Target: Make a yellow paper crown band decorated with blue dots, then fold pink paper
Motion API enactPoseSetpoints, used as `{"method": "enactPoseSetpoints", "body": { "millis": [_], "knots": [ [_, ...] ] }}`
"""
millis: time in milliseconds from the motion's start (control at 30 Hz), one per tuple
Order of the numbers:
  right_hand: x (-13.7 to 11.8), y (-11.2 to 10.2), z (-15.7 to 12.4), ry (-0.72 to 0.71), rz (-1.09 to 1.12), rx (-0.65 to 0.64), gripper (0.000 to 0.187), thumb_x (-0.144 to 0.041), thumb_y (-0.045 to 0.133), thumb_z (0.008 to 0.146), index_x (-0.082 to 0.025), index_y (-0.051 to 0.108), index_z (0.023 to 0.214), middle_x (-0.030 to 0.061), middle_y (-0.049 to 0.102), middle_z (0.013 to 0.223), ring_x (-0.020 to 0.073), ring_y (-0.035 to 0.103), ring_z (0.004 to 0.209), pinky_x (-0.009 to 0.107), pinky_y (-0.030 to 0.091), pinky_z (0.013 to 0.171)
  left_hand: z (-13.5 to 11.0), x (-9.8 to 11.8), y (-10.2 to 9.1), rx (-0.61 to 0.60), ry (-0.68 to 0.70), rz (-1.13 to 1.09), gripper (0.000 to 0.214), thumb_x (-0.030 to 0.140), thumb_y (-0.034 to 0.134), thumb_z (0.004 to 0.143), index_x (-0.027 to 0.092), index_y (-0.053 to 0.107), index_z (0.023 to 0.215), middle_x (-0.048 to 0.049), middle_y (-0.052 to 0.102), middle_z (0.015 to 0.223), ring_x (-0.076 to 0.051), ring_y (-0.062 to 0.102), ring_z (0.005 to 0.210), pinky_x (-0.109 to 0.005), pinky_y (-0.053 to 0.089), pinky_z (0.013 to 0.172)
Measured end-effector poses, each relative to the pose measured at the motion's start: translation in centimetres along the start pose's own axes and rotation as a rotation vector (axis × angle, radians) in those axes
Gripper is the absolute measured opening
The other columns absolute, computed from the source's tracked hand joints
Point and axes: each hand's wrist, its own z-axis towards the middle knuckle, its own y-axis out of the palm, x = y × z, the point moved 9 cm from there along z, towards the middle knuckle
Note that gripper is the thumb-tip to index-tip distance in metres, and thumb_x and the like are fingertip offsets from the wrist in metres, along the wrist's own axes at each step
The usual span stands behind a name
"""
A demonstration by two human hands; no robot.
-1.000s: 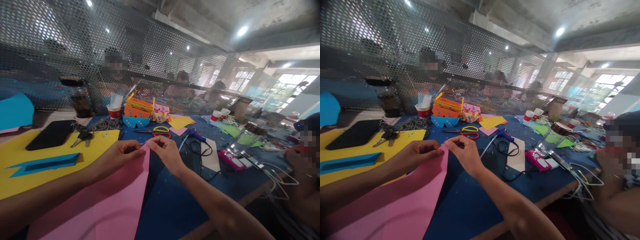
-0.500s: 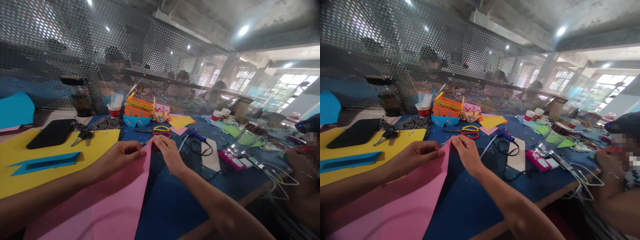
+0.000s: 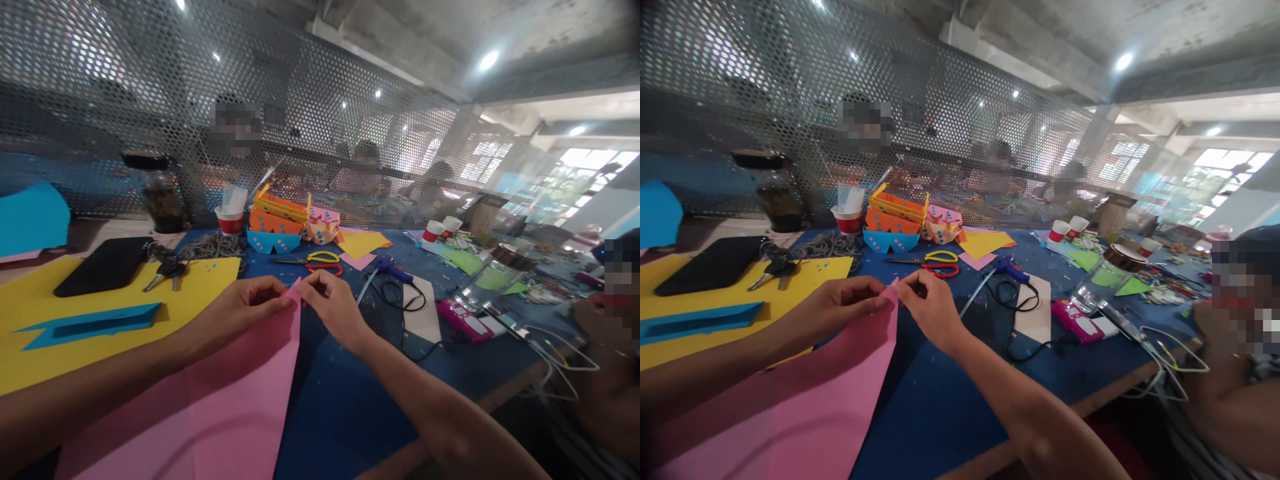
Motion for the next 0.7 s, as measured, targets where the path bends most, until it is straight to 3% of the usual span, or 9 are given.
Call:
{"method": "enactPoseSetpoints", "body": {
  "millis": [167, 700],
  "knots": [
    [-0.45, 0.35, -0.28, -0.016, -0.022, -0.025, 0.027, -0.044, 0.067, 0.095, -0.021, 0.066, 0.082, -0.0011, 0.066, 0.077, 0.0137, 0.060, 0.072, 0.027, 0.047, 0.070, -0.16, 0.14, -0.17, 0.012, 0.012, 0.018, 0.041, 0.057, 0.065, 0.092, 0.019, 0.066, 0.076, 0.0032, 0.053, 0.070, -0.014, 0.044, 0.066, -0.024, 0.034, 0.059],
    [-0.69, 0.65, -0.36, -0.031, -0.042, -0.053, 0.026, -0.045, 0.063, 0.097, -0.021, 0.065, 0.086, -0.0011, 0.063, 0.082, 0.0143, 0.056, 0.075, 0.027, 0.045, 0.071, -0.32, 0.39, -0.60, 0.045, 0.003, 0.017, 0.043, 0.060, 0.066, 0.091, 0.019, 0.066, 0.077, 0.0036, 0.049, 0.070, -0.013, 0.041, 0.065, -0.025, 0.029, 0.057]
  ]
}}
